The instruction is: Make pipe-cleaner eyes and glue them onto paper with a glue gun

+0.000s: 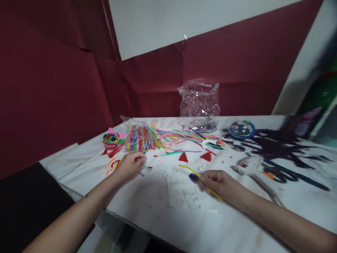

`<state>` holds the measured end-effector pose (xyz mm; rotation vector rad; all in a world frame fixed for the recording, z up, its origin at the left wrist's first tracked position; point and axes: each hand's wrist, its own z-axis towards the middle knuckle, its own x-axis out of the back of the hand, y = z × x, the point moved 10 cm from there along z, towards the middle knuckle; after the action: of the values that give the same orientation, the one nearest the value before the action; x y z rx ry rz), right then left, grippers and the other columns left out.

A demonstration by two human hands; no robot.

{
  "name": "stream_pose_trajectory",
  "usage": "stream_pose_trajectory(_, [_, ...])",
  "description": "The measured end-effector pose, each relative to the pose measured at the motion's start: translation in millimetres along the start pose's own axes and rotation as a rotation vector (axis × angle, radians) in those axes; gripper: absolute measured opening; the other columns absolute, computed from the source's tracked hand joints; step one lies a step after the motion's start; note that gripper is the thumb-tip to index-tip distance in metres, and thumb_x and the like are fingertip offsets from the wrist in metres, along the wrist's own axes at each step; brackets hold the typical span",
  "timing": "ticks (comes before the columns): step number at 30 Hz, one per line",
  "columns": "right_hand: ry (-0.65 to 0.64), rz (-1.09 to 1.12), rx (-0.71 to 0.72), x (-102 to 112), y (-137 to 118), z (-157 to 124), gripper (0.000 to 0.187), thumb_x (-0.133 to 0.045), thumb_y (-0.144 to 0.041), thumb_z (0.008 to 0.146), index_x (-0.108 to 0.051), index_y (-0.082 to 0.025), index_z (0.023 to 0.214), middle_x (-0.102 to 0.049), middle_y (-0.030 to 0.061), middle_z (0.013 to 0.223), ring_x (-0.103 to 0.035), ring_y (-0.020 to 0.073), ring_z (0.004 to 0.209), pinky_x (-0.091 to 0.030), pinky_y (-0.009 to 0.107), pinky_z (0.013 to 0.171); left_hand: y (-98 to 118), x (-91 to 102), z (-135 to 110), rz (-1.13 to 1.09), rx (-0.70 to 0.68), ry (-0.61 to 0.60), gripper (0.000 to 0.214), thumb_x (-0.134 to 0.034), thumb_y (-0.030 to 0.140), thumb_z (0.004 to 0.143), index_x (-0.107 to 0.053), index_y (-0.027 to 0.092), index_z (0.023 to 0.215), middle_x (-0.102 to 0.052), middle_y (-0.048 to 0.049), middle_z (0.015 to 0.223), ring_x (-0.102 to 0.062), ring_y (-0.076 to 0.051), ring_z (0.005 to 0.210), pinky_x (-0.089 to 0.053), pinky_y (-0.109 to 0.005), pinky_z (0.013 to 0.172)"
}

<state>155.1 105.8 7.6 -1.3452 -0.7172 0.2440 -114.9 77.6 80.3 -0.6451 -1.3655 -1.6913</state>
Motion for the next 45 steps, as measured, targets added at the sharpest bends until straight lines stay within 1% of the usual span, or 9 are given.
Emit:
stream_pose_trajectory(4, [-0.008,-0.147,0.069,-0.8,-6.5,-3.8,0.044,-0.048,-0.056,0.082,-0.051,-0.018,0.059,-0.041,-0.0046,0.049,-0.031,0.0089,0.045,-0.023,0.023,0.043,101.7,-43.6,-27.4,-0.105,-0.349,-0.133,0.025,-0.046,0.032,0.088,-0.067,0.018,0.089,-0.068,-0.0041,0.092,-0.060,-0.017,0.089,-0.043,-0.027,0.081])
stream_pose_trajectory(7, [0.047,-0.262,0.178,2.2,-22.7,-9.5,0.036,-0.048,-0.044,0.085,-0.055,-0.018,0.061,-0.049,-0.0006,0.059,-0.044,0.0130,0.056,-0.033,0.025,0.051,134.7,-72.4,-40.3,-0.057,-0.453,-0.225,0.025,-0.045,0.026,0.089,-0.068,0.016,0.089,-0.069,-0.0054,0.085,-0.061,-0.017,0.082,-0.043,-0.026,0.075])
stream_pose_trajectory(10, [0.157,-0.459,0.350,7.1,-44.6,-16.8,0.031,-0.043,-0.032,0.089,-0.058,-0.019,0.065,-0.057,0.0048,0.069,-0.053,0.0182,0.069,-0.041,0.028,0.061,137.2,-94.3,-39.8,-0.007,-0.442,-0.309,0.023,-0.048,0.015,0.084,-0.067,0.016,0.071,-0.067,-0.0007,0.067,-0.060,-0.014,0.065,-0.041,-0.022,0.063])
stream_pose_trajectory(13, [0.197,-0.590,0.419,7.2,-50.5,-20.4,0.025,-0.043,-0.025,0.088,-0.063,-0.019,0.074,-0.062,0.0070,0.073,-0.057,0.0201,0.073,-0.045,0.030,0.064,136.5,-101.9,-35.0,0.014,-0.424,-0.305,0.022,-0.049,0.013,0.083,-0.065,0.016,0.068,-0.064,0.0024,0.059,-0.058,-0.011,0.056,-0.038,-0.020,0.056])
stream_pose_trajectory(22, [0.229,-0.562,0.416,12.3,-37.0,-21.2,0.028,-0.045,-0.035,0.091,-0.062,-0.022,0.075,-0.066,0.0044,0.069,-0.062,0.0174,0.061,-0.049,0.027,0.056,148.6,-112.0,-27.4,0.212,-0.408,-0.223,0.021,-0.053,0.029,0.088,-0.064,0.015,0.079,-0.069,-0.0048,0.073,-0.064,-0.019,0.069,-0.041,-0.025,0.058])
stream_pose_trajectory(30, [0.172,-0.676,0.591,3.5,-41.1,-23.0,0.021,-0.047,-0.031,0.091,-0.064,-0.022,0.080,-0.062,0.0053,0.073,-0.062,0.0185,0.067,-0.050,0.027,0.057,162.0,-132.0,-38.3,0.389,-0.674,-0.248,0.018,-0.048,0.025,0.089,-0.062,0.015,0.085,-0.070,-0.0052,0.077,-0.065,-0.019,0.066,-0.041,-0.024,0.053])
stream_pose_trajectory(36, [0.147,-0.800,0.486,11.6,-41.9,-19.0,0.029,-0.040,-0.021,0.091,-0.065,-0.020,0.076,-0.061,0.0072,0.073,-0.059,0.0168,0.065,-0.047,0.027,0.057,146.2,-120.6,-15.9,0.221,-0.503,-0.269,0.019,-0.053,0.025,0.086,-0.061,0.015,0.072,-0.064,-0.0030,0.063,-0.060,-0.016,0.059,-0.033,-0.023,0.051])
stream_pose_trajectory(41, [0.220,-0.584,0.382,28.1,-41.9,-10.4,0.019,-0.046,-0.020,0.087,-0.064,-0.017,0.091,-0.066,0.0069,0.080,-0.062,0.0162,0.070,-0.049,0.026,0.062,145.8,-121.4,-3.4,0.038,-0.495,-0.321,0.022,-0.054,0.019,0.085,-0.058,0.016,0.064,-0.054,0.0048,0.048,-0.049,-0.009,0.046,-0.029,-0.019,0.048])
stream_pose_trajectory(45, [0.233,-0.468,0.308,28.8,-34.5,-5.4,0.018,-0.047,-0.019,0.084,-0.064,-0.018,0.078,-0.067,0.0049,0.074,-0.061,0.0153,0.068,-0.047,0.025,0.061,146.4,-130.7,-0.2,-0.094,-0.463,-0.360,0.017,-0.056,0.020,0.084,-0.060,0.016,0.067,-0.053,0.0061,0.047,-0.049,-0.009,0.048,-0.031,-0.019,0.050])
